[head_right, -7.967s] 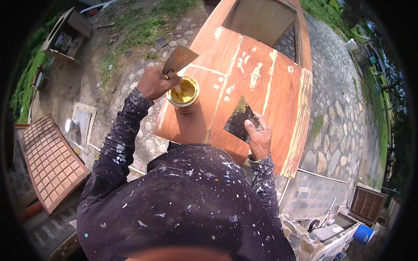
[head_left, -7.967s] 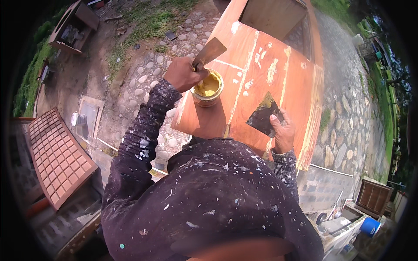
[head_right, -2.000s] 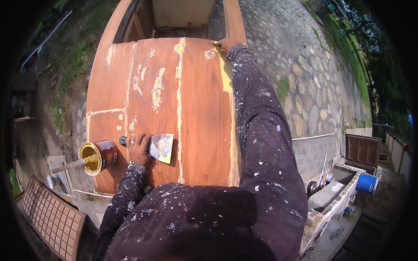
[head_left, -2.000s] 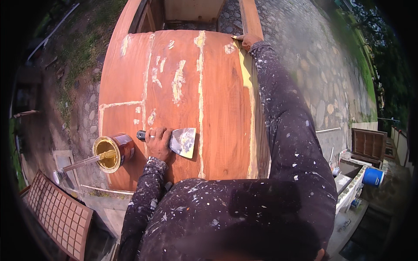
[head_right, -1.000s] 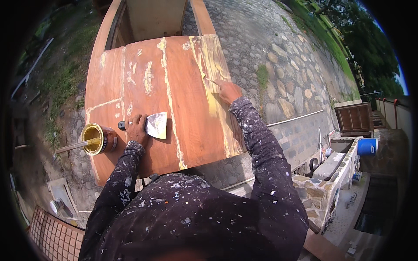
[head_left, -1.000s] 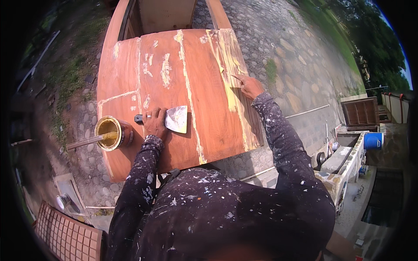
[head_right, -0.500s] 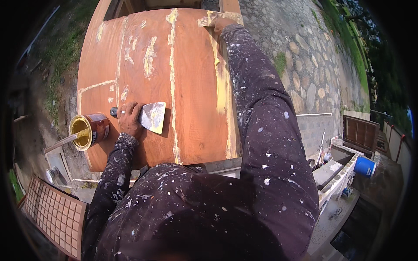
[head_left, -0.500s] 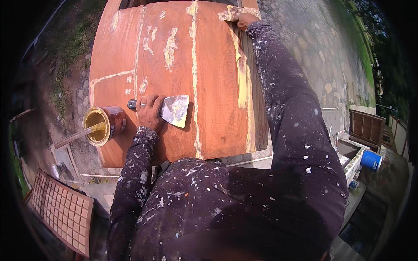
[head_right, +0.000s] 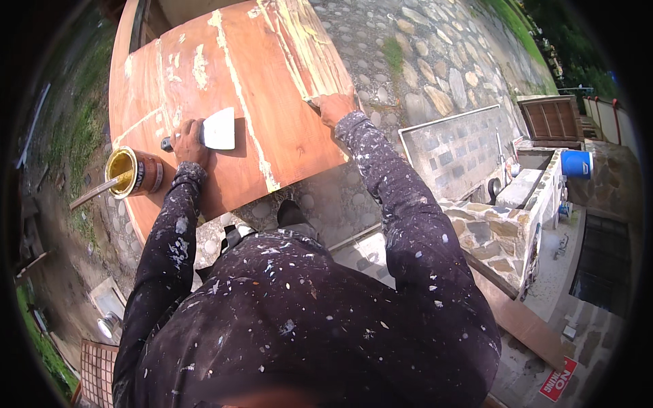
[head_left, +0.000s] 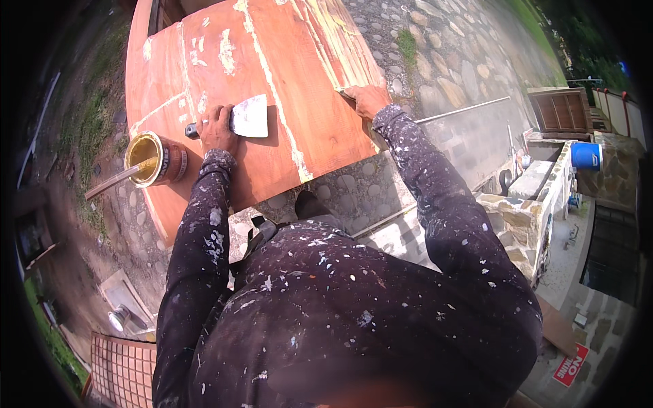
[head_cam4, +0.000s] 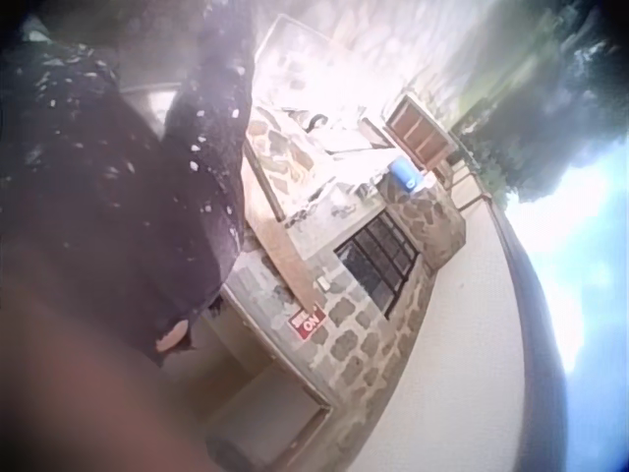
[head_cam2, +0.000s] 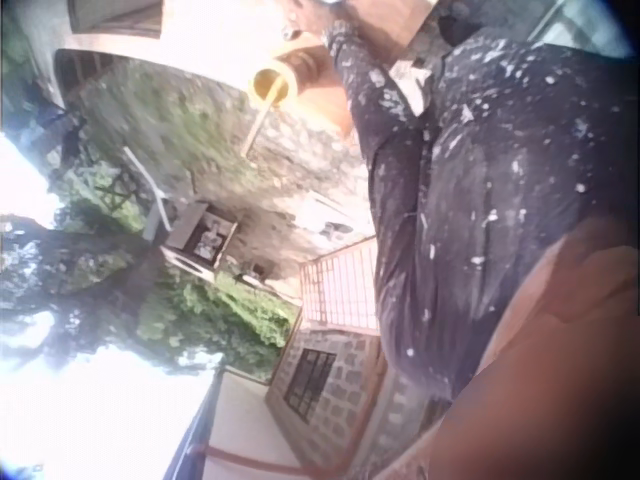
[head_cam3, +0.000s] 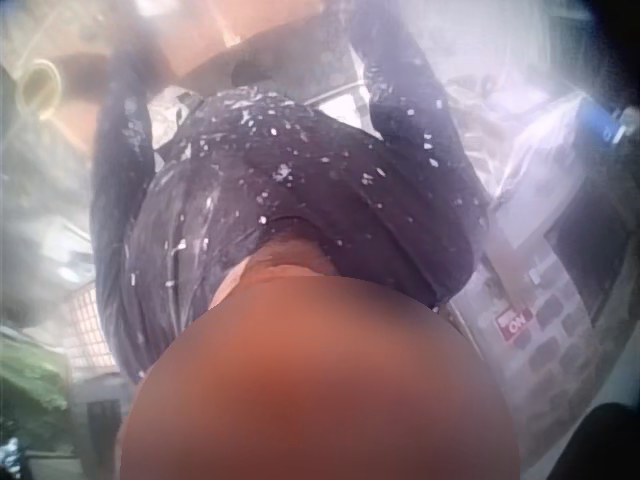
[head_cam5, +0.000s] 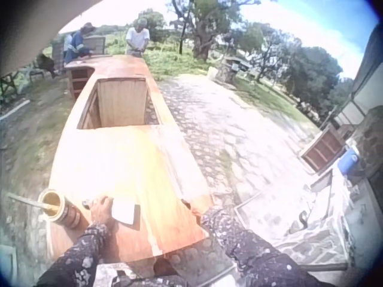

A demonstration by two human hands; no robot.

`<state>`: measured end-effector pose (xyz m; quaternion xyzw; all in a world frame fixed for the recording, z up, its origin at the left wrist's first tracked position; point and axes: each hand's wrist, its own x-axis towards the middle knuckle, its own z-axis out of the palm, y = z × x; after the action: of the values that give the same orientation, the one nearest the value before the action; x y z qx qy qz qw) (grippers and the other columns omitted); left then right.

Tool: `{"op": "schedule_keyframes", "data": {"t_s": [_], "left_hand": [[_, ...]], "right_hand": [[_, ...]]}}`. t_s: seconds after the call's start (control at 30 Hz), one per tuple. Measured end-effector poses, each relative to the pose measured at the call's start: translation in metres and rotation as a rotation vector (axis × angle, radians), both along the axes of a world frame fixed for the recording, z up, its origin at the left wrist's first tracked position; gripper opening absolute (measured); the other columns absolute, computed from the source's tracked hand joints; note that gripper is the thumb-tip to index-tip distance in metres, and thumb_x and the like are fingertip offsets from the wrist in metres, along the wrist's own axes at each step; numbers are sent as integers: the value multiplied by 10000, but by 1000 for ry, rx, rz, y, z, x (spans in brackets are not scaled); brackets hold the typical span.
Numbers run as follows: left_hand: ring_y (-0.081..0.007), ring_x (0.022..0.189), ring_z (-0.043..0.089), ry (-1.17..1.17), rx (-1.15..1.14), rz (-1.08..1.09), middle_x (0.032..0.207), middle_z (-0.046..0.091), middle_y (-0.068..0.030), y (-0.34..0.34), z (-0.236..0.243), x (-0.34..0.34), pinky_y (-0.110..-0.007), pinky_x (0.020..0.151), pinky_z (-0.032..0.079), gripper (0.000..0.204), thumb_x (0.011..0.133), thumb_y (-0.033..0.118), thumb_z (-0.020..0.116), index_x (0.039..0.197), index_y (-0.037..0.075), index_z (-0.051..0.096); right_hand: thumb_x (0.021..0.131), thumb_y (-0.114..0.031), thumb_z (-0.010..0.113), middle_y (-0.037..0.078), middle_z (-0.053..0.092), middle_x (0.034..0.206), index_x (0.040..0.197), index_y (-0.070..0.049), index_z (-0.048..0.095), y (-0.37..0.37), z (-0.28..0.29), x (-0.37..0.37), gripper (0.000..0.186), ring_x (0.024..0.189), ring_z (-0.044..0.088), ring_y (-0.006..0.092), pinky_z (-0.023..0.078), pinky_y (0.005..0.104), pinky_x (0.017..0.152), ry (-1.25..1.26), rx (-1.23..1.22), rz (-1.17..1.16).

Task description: The person uses a putty knife to scoop yellow filler from a can and applies it into seams and gaps on a reddish-brown wooden surface. They repeatedly smooth the filler with the knife and a sanding block, working along the length of the surface.

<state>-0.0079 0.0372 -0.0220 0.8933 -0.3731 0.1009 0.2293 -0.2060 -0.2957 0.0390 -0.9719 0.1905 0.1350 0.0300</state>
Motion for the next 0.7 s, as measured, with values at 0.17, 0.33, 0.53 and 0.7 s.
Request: {"op": "schedule_keyframes", "data": {"t_s": [0.17,0.33,0.53,0.7], "left_hand": [[-216,1201,542,1,80,-28,1219,611,-21,15,-3,0,-433,1071,296,319,884,245,587,1201,226,624],[-236,1209,536,8,60,-20,1239,600,-23,21,-8,2,-426,1065,303,355,861,190,572,1210,223,625],[-247,1195,541,35,65,7,1243,607,-28,18,-6,2,-430,1072,306,348,852,175,576,1194,211,632],[-256,1183,546,6,69,20,1235,613,-44,18,-1,1,-431,1071,318,350,833,173,609,1179,214,640]], "right_hand": [[880,-79,493,78,694,1168,1245,-137,627,77,-7,-89,394,1096,651,276,193,721,1103,-86,-142,-67],[864,-93,531,90,702,1152,1287,-181,621,99,28,-133,441,1048,665,285,344,624,1067,-14,-4,-70],[755,-24,506,169,705,1080,1211,-145,690,-6,48,-49,506,924,676,358,533,452,798,-240,101,62],[792,-51,486,194,699,997,1361,-260,589,-83,31,109,615,849,664,389,529,493,758,-61,4,167]]}}
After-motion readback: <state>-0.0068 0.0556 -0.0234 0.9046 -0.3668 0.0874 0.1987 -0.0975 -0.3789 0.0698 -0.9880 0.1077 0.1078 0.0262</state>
